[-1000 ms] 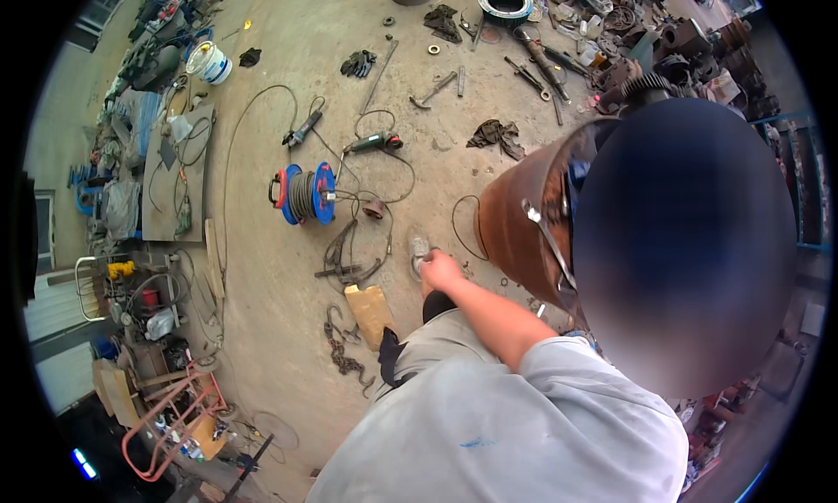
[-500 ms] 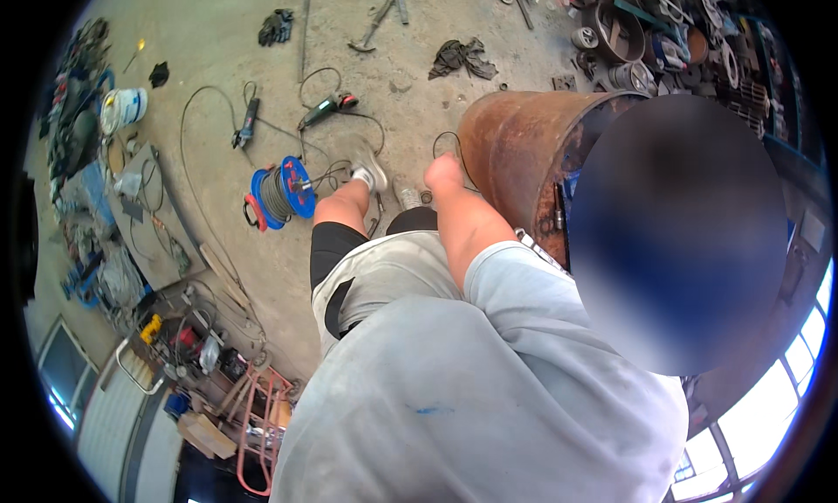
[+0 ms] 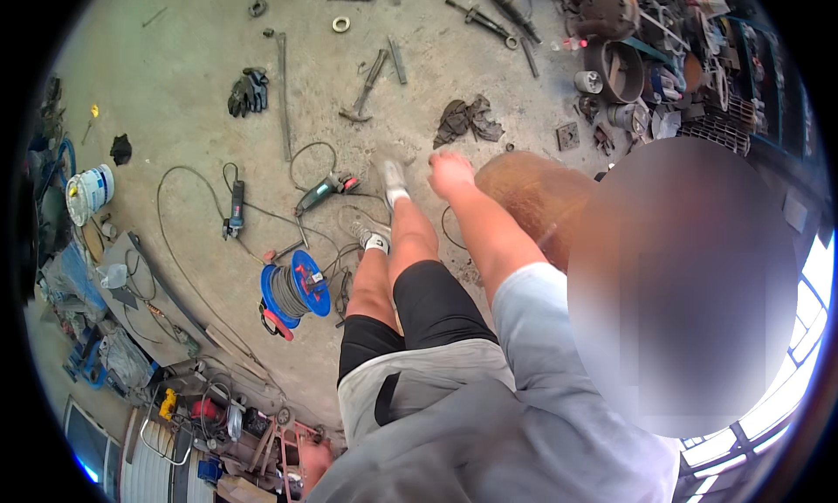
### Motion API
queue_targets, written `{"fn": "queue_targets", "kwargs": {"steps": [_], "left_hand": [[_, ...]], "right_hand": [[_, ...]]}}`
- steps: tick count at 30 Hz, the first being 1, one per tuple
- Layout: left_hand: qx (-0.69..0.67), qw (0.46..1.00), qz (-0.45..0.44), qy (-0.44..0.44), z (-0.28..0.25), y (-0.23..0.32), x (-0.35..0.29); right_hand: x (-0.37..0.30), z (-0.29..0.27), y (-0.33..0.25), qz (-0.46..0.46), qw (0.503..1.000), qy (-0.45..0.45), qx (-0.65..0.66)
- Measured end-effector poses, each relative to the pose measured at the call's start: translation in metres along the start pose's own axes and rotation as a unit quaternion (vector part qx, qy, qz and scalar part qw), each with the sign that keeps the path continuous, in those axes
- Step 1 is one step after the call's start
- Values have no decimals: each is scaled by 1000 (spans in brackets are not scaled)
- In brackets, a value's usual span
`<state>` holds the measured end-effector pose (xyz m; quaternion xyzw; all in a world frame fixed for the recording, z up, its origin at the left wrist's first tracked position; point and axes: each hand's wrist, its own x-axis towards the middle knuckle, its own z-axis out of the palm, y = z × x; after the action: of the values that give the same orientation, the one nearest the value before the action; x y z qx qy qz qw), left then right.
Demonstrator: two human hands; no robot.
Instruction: The person applies sealant to a cylindrical metal part using a caulking gun, then inserts the part into a blue motor housing. They tap the part with a hammer to seat it and continue adjusting the assembly.
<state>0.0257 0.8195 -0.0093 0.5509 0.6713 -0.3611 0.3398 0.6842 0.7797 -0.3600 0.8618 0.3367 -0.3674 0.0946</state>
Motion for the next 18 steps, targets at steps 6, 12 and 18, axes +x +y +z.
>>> {"fn": "queue_targets", "kwargs": {"steps": [6,12,18], "left_hand": [[29,991,-83,-102,5,184,61],[37,991,-83,-98,29,288,172],[44,988,-100,-106,39,331,222]], "right_hand": [[262,51,-45,-96,991,-14,-89],[460,132,-85,-176,971,47,-158],[524,177,-99,-186,941,38,-282]]}}
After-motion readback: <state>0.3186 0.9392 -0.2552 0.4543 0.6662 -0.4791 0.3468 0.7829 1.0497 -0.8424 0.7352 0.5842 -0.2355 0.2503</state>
